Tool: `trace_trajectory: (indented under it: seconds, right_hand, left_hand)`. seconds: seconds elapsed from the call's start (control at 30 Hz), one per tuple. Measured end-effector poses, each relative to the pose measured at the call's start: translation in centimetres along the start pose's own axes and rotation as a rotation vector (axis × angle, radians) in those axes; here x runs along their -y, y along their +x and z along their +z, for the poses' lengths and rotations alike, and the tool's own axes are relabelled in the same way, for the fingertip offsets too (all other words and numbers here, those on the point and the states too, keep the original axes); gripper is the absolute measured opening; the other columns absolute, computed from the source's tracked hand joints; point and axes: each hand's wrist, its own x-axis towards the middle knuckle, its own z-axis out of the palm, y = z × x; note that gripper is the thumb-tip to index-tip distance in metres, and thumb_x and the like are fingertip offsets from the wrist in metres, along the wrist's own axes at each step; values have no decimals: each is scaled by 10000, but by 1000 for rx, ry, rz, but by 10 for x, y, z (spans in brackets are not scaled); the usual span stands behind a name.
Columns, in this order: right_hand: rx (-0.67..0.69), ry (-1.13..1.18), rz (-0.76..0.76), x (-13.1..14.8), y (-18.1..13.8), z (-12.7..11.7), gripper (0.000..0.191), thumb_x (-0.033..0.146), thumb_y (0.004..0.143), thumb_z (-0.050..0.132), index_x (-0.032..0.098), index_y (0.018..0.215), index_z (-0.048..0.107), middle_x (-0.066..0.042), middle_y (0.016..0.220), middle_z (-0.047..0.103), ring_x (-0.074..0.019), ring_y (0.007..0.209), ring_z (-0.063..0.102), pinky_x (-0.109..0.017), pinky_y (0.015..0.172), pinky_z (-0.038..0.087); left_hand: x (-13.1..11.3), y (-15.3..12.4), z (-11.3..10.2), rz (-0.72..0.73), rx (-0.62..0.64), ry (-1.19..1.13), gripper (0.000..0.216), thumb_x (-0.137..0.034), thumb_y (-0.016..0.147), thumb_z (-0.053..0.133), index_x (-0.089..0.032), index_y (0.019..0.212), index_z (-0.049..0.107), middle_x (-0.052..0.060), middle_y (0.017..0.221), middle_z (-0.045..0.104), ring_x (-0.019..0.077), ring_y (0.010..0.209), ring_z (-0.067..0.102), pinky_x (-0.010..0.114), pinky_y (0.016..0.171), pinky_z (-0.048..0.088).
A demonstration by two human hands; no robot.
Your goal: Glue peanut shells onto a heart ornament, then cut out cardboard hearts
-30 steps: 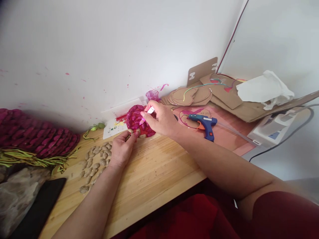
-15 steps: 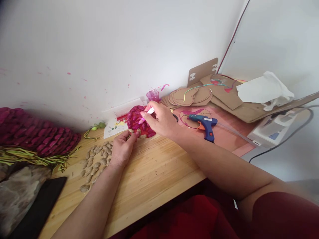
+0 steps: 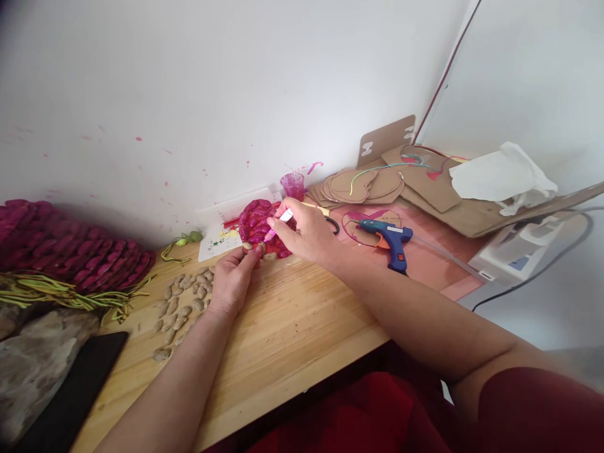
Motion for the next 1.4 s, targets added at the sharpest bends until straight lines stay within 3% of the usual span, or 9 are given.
trace_trajectory:
  seconds: [0.13,0.27,0.4,0.57,0.63,0.7,0.8,1.07,1.4]
  right_hand:
    - [19,-34,-41,2,-1,-1,168,359,946,614,225,855,570,16,694,688,-133,591,572,-257,594,395]
    - [-84,-104,-64,-1,0,-3,154,349,937,618,225,855,575,3,725,694,-135,598,571,-257,589,403]
    - [-137,-7,-14,-15,6,-6,213,444,935,615,238,893,580,12,714,680,-142,587,582,-258,572,430]
    - [-291,44,86,-31,40,-21,258,505,923,591,249,918,560,13,725,671,-173,652,636,-288,638,489]
    - [-329,-112,105,-32,64,-29,230,473,931,578,243,942,579,-6,780,699,-190,702,657,-303,669,500]
    - [-285,-354,135,-34,90,-35,215,413,973,531,224,1038,609,-41,903,740,-207,827,689,-320,765,512]
    - [-70,-688,250,-40,122,-35,245,352,995,502,200,1095,665,-86,1030,763,-239,956,693,-337,840,500]
    - [142,-852,293,-58,148,-16,218,287,870,679,198,1047,770,-102,1124,777,-242,1010,690,-301,847,480]
    - [216,-932,263,-60,148,-19,292,413,938,627,221,1088,788,-115,1162,768,-292,1129,643,-354,902,459]
  left_hand:
    - [-2,-1,-1,-43,24,-16,416,-536,787,726,-194,632,547,-45,511,456,95,460,360,249,469,261]
    - [-3,-2,-1,-47,7,-10,433,-542,773,728,-192,616,526,-51,511,441,85,450,333,241,457,227]
    - [5,2,0,-25,19,-16,460,-584,772,726,-190,631,536,-54,524,429,88,476,300,243,471,210]
    - [12,7,0,47,31,22,508,-638,771,715,-182,628,544,-55,570,368,101,554,279,247,525,227]
    - [12,8,0,66,34,35,517,-657,775,702,-179,640,559,-52,585,355,106,573,282,247,535,230]
    - [11,7,-1,71,37,44,526,-671,775,697,-181,639,559,-51,589,349,110,578,278,250,531,225]
    - [9,6,-1,59,43,52,537,-675,774,699,-192,618,523,-52,580,341,112,568,269,253,520,217]
    - [9,6,-1,79,44,50,520,-648,787,705,-180,613,560,-49,568,368,113,567,304,253,538,241]
    - [11,7,-1,80,160,-137,346,-492,834,680,-154,783,735,0,706,649,155,672,522,249,660,383]
